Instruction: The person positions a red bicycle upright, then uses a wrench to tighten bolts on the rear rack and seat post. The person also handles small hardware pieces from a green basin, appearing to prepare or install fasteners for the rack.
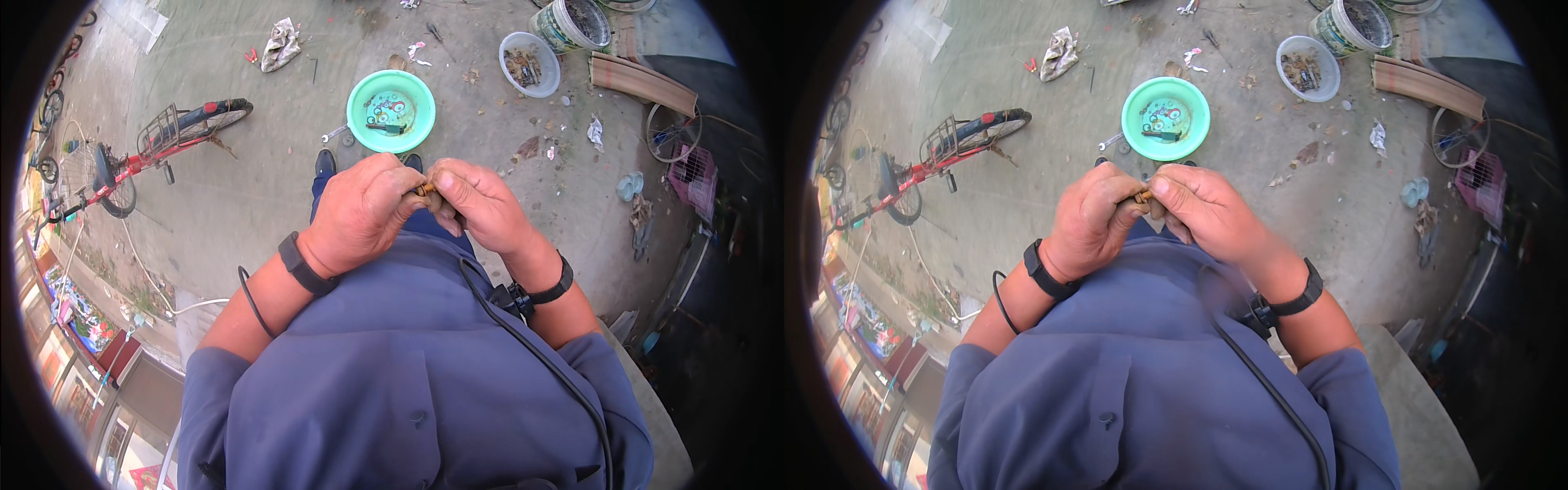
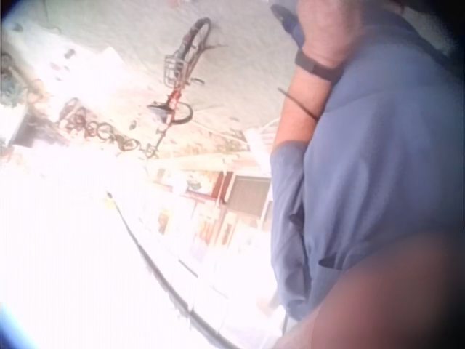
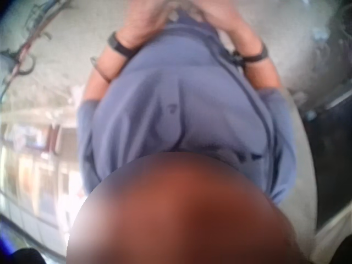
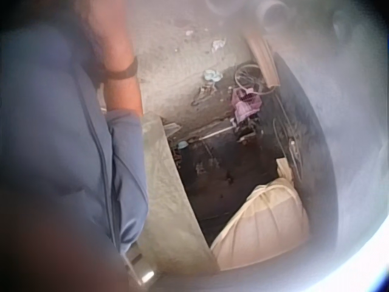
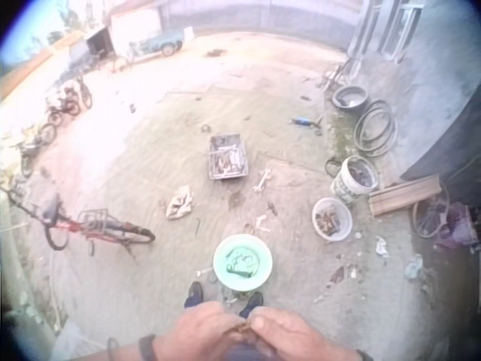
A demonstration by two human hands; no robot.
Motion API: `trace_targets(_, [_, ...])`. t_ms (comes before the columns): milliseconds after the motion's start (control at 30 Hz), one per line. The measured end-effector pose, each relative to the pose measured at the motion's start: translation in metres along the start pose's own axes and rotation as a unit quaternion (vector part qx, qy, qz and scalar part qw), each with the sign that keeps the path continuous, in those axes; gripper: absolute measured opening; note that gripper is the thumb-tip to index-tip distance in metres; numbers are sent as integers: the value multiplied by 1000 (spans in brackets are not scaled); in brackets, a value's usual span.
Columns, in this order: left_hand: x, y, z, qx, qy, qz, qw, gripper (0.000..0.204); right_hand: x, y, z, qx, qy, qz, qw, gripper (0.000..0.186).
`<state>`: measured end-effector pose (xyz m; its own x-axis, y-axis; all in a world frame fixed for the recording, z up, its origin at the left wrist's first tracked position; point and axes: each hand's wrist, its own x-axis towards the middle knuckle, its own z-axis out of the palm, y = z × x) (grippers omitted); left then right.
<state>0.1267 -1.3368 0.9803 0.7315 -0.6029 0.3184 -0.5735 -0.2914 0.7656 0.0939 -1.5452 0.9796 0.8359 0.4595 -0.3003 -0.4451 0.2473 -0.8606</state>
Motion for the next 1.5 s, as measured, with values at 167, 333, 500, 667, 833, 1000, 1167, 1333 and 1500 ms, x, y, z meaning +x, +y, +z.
trace_targets(167, [0,15,-27,15,-3,27,1000,25,-2,-19,25,11,0,-15,1000,37])
trace_targets(333, [-2,30,-65,54,-20,52,997,23,-1,-37,56,-44,1,-58,997,35])
trace_targets(500, [-2,37,-93,70,-9,91,993,23,2,-49,81,-46,-1,-71,996,36])
trace_targets(667, [-6,38,-114,68,8,98,993,22,8,-52,101,88,-2,2,996,40])
trace_targets(833, [-13,37,-135,63,23,105,992,24,16,-53,122,164,-15,34,986,40])
trace_targets(1000, [-18,36,-155,89,17,136,987,24,23,-56,138,193,-25,36,980,40])
trace_targets(1167, [-22,37,-168,105,18,143,984,24,29,-55,149,182,-33,21,983,40])
trace_targets(1333, [-21,36,-173,99,25,154,983,24,33,-56,155,160,-19,8,987,41])
trace_targets(1500, [-15,35,-179,113,9,157,981,24,36,-62,156,135,-16,1,991,40])
